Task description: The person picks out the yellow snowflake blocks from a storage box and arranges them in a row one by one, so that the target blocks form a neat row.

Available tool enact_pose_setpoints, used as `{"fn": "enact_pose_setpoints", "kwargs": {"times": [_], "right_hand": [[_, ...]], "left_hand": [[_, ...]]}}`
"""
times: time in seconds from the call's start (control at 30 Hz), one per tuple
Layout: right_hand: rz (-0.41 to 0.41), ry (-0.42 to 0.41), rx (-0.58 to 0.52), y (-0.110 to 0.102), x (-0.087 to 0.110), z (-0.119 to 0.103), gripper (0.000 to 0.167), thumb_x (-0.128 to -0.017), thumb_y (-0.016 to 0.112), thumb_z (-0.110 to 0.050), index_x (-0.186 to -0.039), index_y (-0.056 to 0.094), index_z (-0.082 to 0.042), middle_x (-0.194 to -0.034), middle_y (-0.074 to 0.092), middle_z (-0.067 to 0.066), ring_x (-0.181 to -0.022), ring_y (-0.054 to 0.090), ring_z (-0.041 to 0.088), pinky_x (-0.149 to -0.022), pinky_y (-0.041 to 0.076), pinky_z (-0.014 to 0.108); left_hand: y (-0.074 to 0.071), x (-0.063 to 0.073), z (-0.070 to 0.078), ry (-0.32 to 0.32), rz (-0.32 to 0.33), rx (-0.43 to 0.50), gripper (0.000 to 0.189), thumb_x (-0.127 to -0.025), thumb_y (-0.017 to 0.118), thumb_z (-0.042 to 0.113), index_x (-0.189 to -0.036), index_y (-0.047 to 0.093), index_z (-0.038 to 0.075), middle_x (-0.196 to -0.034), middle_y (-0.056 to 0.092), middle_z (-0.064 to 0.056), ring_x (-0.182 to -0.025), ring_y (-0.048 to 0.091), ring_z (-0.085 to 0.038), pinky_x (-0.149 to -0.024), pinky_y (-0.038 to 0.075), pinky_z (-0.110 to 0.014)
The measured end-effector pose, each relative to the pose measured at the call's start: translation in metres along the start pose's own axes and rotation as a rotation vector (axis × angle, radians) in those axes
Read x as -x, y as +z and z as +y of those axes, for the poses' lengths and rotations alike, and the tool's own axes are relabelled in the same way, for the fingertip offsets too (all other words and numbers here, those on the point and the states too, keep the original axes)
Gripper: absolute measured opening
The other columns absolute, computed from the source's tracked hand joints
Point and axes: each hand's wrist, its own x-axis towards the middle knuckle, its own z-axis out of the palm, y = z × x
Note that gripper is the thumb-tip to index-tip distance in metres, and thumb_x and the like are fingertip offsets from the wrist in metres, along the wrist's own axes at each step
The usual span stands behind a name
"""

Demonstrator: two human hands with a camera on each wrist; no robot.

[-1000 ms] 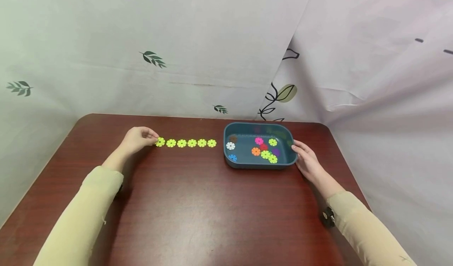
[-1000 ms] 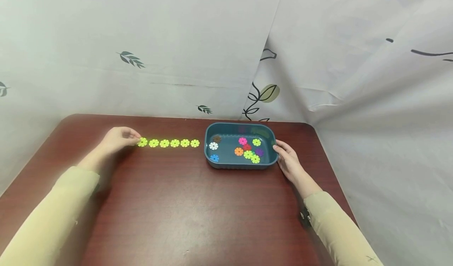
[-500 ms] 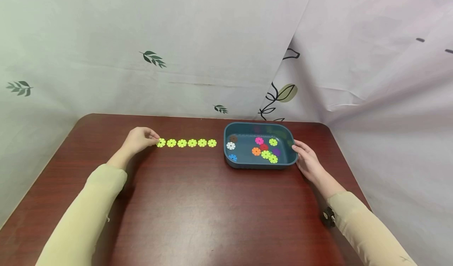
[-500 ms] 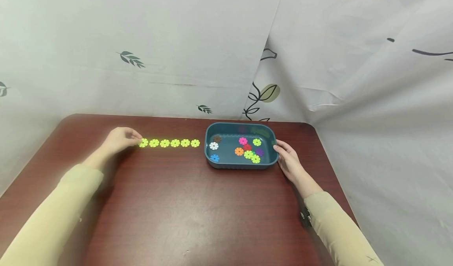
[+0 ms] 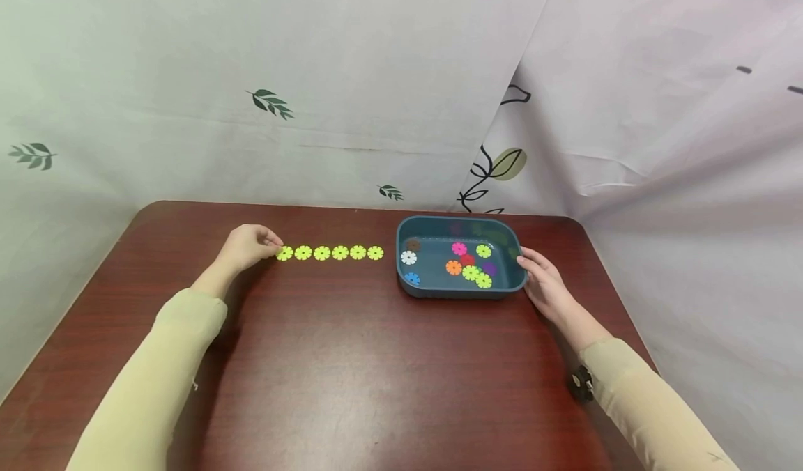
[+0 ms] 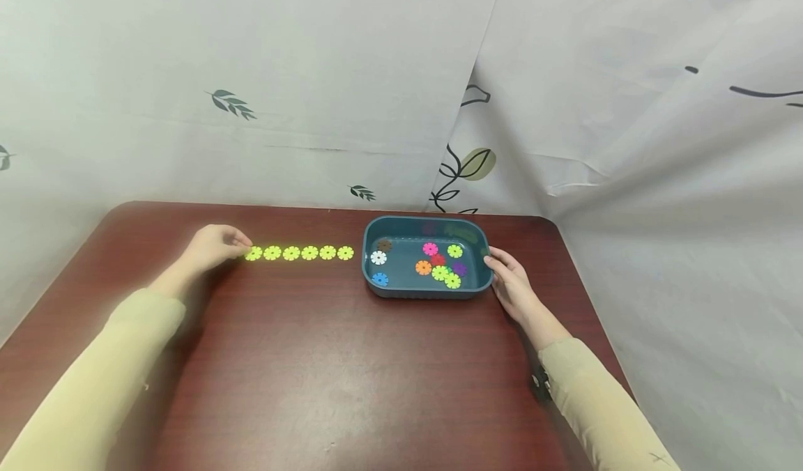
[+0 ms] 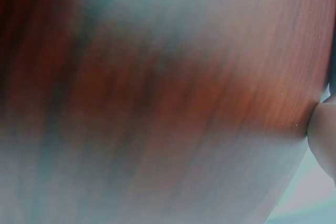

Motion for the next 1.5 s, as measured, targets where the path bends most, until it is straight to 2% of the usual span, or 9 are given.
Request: {"fn": "enact_pose_setpoints", "kwargs": {"times": [0.43,0.63,0.77,0.9,1.1,1.23,1.37,1.5], "right_hand": [[-0.002,-0.002,0.019,0.000,0.001,-0.001,0.024,-0.111,0.051,-0.007,-0.115,0.071,-0.020,-0.111,0.074,-0.010,-0.100,0.069,0.003,-0.089,0.055,0.016],[-0.011,-0.008,0.013,0.000,0.001,-0.001,0.024,-0.111,0.051,-0.008,-0.116,0.071,-0.019,-0.112,0.074,-0.010,-0.100,0.069,0.002,-0.088,0.055,0.016],[0.002,-0.003,0.015,0.001,0.001,-0.002,0.023,-0.110,0.052,-0.007,-0.117,0.071,-0.019,-0.112,0.074,-0.009,-0.100,0.069,0.003,-0.088,0.056,0.016],[0.009,-0.001,0.019,0.001,0.001,-0.001,0.023,-0.111,0.051,-0.007,-0.117,0.071,-0.019,-0.112,0.074,-0.010,-0.101,0.069,0.002,-0.089,0.055,0.016],[0.015,0.013,0.019,0.001,0.003,-0.002,0.022,-0.111,0.051,-0.009,-0.118,0.069,-0.019,-0.113,0.074,-0.010,-0.102,0.069,0.002,-0.089,0.055,0.015],[0.023,0.025,0.010,0.002,0.003,-0.001,0.022,-0.111,0.051,-0.008,-0.118,0.069,-0.019,-0.113,0.073,-0.010,-0.102,0.069,0.003,-0.088,0.055,0.016],[0.025,0.023,0.010,0.002,0.003,-0.001,0.023,-0.111,0.051,-0.007,-0.116,0.070,-0.019,-0.112,0.073,-0.010,-0.100,0.069,0.003,-0.087,0.055,0.016],[0.026,0.016,0.015,0.002,0.003,-0.002,0.023,-0.110,0.051,-0.007,-0.115,0.070,-0.019,-0.111,0.073,-0.010,-0.100,0.069,0.002,-0.088,0.055,0.016]], "left_hand": [[0.000,-0.001,-0.002,-0.004,0.006,0.005,0.022,-0.099,0.071,0.019,-0.104,0.077,-0.001,-0.094,0.076,-0.014,-0.086,0.066,-0.023,-0.078,0.049,-0.032],[-0.002,-0.005,-0.008,-0.047,-0.018,0.109,0.025,-0.100,0.072,0.020,-0.108,0.075,-0.003,-0.088,0.075,-0.003,-0.076,0.065,-0.009,-0.074,0.052,-0.025],[-0.004,-0.005,-0.010,-0.062,-0.048,0.195,0.029,-0.103,0.070,0.018,-0.116,0.072,-0.008,-0.093,0.078,-0.005,-0.076,0.067,-0.003,-0.074,0.055,-0.021],[-0.004,-0.006,-0.009,-0.077,-0.051,0.259,0.032,-0.104,0.068,0.017,-0.122,0.069,-0.009,-0.101,0.079,-0.006,-0.078,0.067,0.002,-0.075,0.056,-0.017],[0.000,-0.010,0.002,-0.073,-0.027,0.392,0.037,-0.104,0.068,0.016,-0.127,0.065,-0.013,-0.098,0.079,-0.001,-0.080,0.070,0.004,-0.077,0.058,-0.016],[0.004,-0.015,0.015,-0.070,-0.020,0.423,0.037,-0.104,0.067,0.015,-0.129,0.064,-0.012,-0.099,0.078,0.001,-0.082,0.070,0.002,-0.079,0.060,-0.018],[0.007,-0.023,0.029,-0.079,-0.019,0.465,0.037,-0.105,0.065,0.016,-0.131,0.064,-0.011,-0.102,0.076,0.004,-0.086,0.071,0.000,-0.085,0.062,-0.022],[0.009,-0.030,0.046,-0.097,-0.023,0.543,0.038,-0.105,0.066,0.016,-0.132,0.063,-0.011,-0.096,0.073,0.011,-0.089,0.073,-0.003,-0.093,0.062,-0.028]]}}
